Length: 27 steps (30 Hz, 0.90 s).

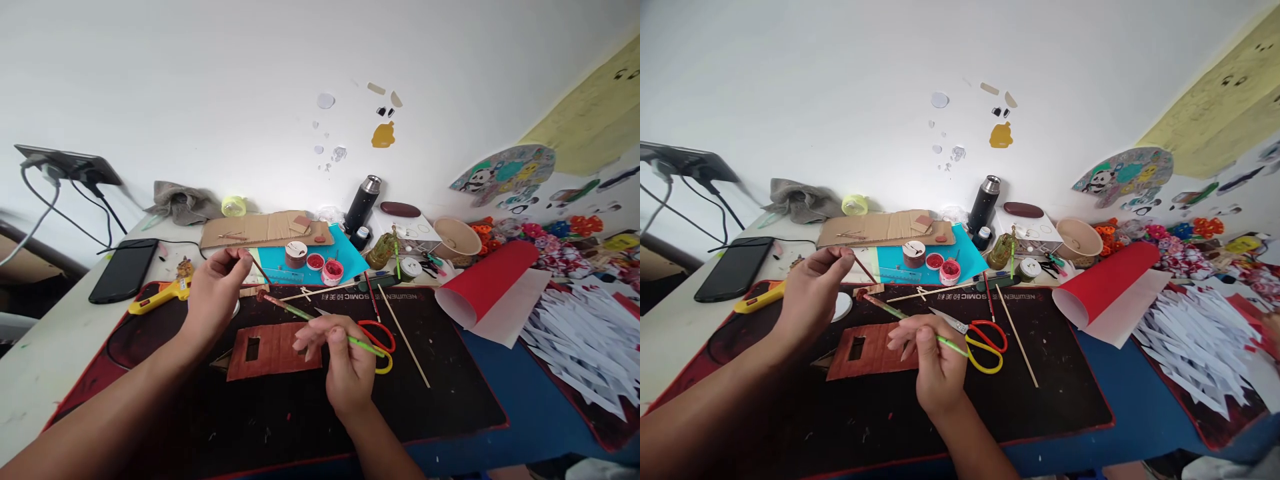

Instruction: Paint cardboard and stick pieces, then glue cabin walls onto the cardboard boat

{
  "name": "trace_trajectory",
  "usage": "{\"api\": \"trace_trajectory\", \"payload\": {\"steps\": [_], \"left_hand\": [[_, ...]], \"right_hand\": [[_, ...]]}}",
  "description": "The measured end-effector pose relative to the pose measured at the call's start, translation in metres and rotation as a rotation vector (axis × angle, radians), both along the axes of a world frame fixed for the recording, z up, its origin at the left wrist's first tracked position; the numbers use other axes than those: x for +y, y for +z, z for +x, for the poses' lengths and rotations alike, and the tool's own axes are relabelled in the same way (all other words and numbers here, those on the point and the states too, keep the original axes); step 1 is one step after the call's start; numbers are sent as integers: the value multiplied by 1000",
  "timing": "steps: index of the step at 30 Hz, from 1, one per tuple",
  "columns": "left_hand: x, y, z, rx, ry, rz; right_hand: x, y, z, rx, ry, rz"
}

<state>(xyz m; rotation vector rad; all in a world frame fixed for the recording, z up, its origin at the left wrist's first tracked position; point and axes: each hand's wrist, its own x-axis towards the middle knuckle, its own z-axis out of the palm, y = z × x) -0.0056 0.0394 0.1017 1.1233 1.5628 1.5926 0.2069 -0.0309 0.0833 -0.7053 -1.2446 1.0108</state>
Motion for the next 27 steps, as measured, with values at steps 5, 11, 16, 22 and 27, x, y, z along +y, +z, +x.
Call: {"api": "trace_trajectory", "payload": {"steps": [5,11,16,22,27], "left_hand": [[-8,9,3,149,-9,46],[-7,14,1,198,27,58],[-10,14,7,216,-1,63],[-9,10,-1,216,11,73],[-11,10,0,238,-3,73]], "right_hand": [[0,-3,3,-221,37,193],[-3,-1,10,-262,-28,187],[-2,4,8,-302,19,245],[0,1,13,-288,-58,206],[-1,3,10,-311,8,248]]}}
